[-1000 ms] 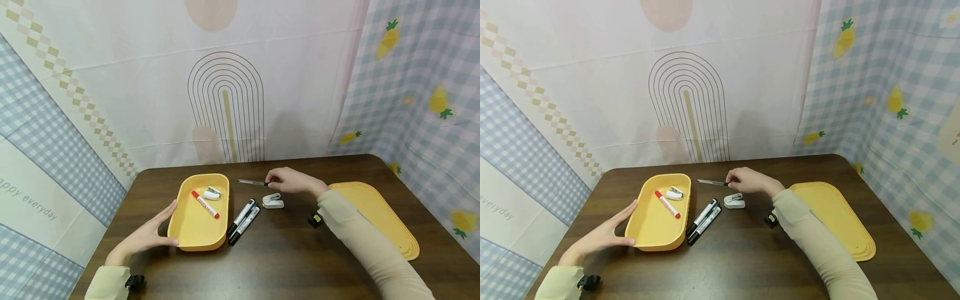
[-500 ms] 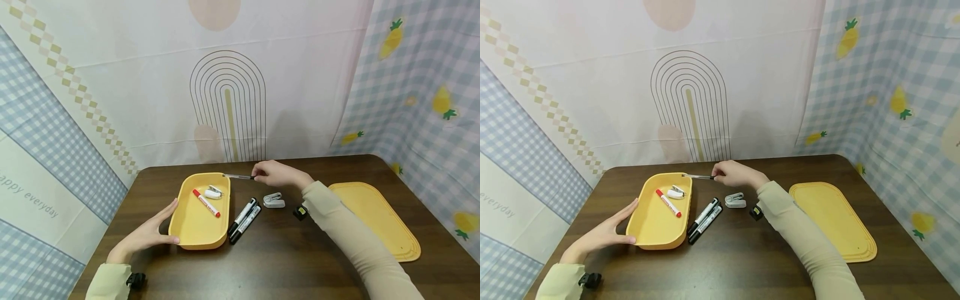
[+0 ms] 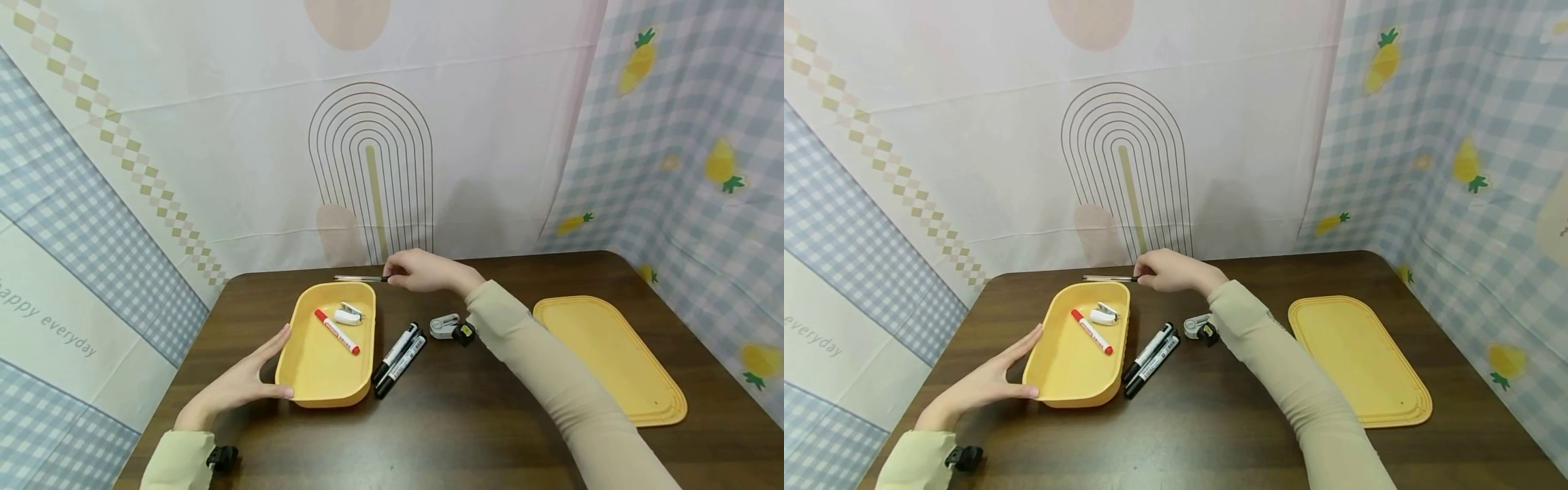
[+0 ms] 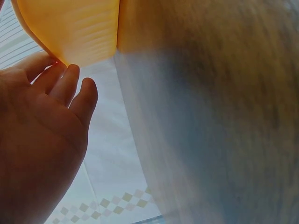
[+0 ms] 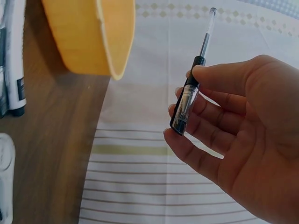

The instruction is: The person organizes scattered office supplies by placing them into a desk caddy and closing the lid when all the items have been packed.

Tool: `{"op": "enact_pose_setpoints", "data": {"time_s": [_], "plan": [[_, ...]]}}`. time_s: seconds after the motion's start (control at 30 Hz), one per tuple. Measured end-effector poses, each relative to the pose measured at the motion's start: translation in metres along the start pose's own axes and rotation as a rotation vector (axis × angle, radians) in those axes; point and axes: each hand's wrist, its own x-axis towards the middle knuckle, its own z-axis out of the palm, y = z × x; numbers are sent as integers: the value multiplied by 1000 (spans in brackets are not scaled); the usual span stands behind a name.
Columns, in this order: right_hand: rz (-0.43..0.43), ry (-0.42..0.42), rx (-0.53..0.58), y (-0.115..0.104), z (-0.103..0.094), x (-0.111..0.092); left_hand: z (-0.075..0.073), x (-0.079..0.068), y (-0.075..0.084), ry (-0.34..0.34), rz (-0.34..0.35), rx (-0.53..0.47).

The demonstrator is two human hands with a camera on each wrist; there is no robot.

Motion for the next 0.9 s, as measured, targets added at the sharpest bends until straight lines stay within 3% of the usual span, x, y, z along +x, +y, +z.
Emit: {"op": "enact_pose_setpoints", "data": {"time_s": [0.4,0.9], "plan": [[-55,-29,-35,-22,-4,24,0,0,-1,-2,-2,-4],[-153,-223,-190,-53,1,48,1,0,0,-3,-14,4]]}}
